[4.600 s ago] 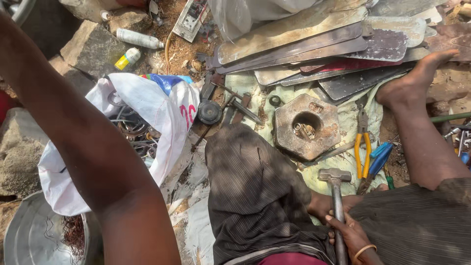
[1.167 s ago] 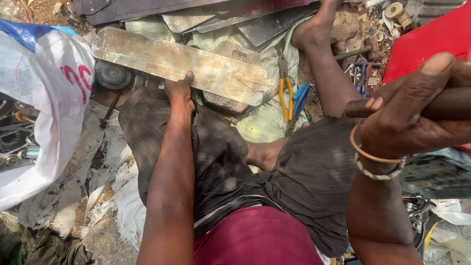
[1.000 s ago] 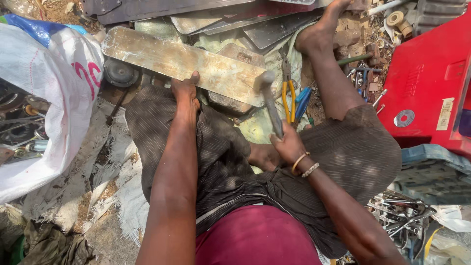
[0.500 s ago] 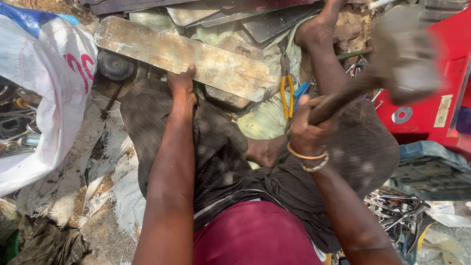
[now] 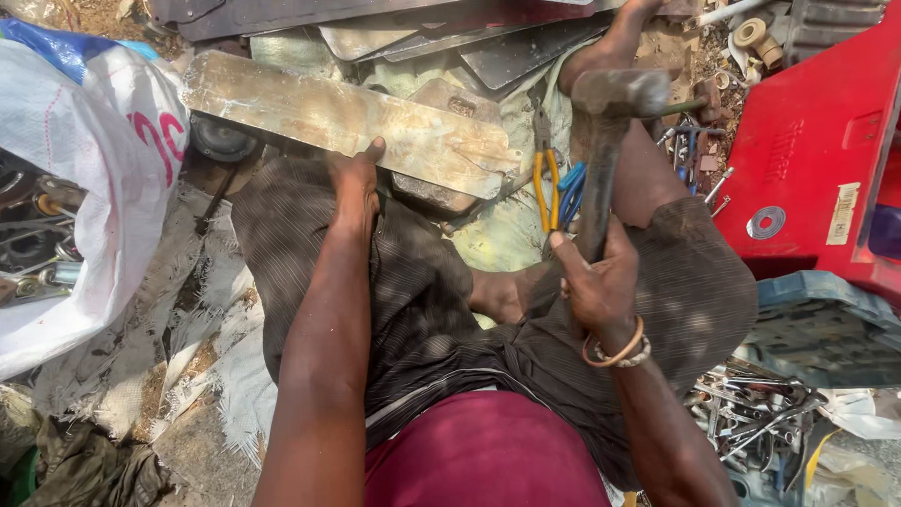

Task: The person sits on the ground and uses a hammer to repeatedly strike a metal piece placed on an anvil. They adjust the metal piece's position and orientation multiple times during the process.

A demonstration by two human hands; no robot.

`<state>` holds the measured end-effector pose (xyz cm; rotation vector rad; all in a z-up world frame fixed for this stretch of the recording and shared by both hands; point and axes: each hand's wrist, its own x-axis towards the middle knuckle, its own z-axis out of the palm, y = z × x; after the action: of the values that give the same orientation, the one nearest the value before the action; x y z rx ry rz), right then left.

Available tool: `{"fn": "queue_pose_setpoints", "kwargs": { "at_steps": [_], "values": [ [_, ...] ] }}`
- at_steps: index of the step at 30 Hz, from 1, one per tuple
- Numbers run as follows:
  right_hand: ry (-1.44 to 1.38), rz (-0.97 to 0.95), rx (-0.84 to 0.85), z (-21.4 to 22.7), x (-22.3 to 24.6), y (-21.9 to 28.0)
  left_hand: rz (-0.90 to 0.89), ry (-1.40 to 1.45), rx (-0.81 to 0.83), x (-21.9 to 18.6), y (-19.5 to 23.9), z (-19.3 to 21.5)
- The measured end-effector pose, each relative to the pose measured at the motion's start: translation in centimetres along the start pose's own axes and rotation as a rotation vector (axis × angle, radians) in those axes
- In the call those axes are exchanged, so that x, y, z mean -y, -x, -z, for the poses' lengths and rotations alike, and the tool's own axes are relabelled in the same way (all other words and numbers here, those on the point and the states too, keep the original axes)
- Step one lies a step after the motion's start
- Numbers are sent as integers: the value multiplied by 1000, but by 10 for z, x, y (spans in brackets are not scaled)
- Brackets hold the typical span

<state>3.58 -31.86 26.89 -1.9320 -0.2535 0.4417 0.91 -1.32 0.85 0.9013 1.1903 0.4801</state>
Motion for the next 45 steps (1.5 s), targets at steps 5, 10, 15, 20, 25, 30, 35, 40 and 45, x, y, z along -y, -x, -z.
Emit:
{"fn": "queue_pose_setpoints", "kwargs": {
  "at_steps": [5, 10, 15, 20, 25, 30, 35, 40, 45],
  "values": [
    [-192, 701, 458, 91, 108, -67, 244, -194, -47, -16, -1, 2],
    [231, 817, -498, 39, -3, -84, 290, -195, -45, -5, -9, 0],
    [578, -159, 399, -32, -84, -33, 97, -165, -34, 4, -16, 19],
    [231, 3, 241, 5, 25, -32, 171, -244, 16, 2, -8, 6],
    [-23, 813, -205, 27, 99, -69, 190, -234, -21, -8, -6, 0],
    [395, 318, -163, -32, -6, -60, 70, -251, 13, 7, -21, 8],
    [114, -460, 79, -5, -94, -44, -16, -111, 100, 11, -58, -16],
    [-175, -448, 41, 7, -59, 16, 17, -257, -122, 27, -41, 13],
    [-125, -339, 46, -4, -20, 15, 165, -285, -42, 23, -24, 22]
  ]
}}
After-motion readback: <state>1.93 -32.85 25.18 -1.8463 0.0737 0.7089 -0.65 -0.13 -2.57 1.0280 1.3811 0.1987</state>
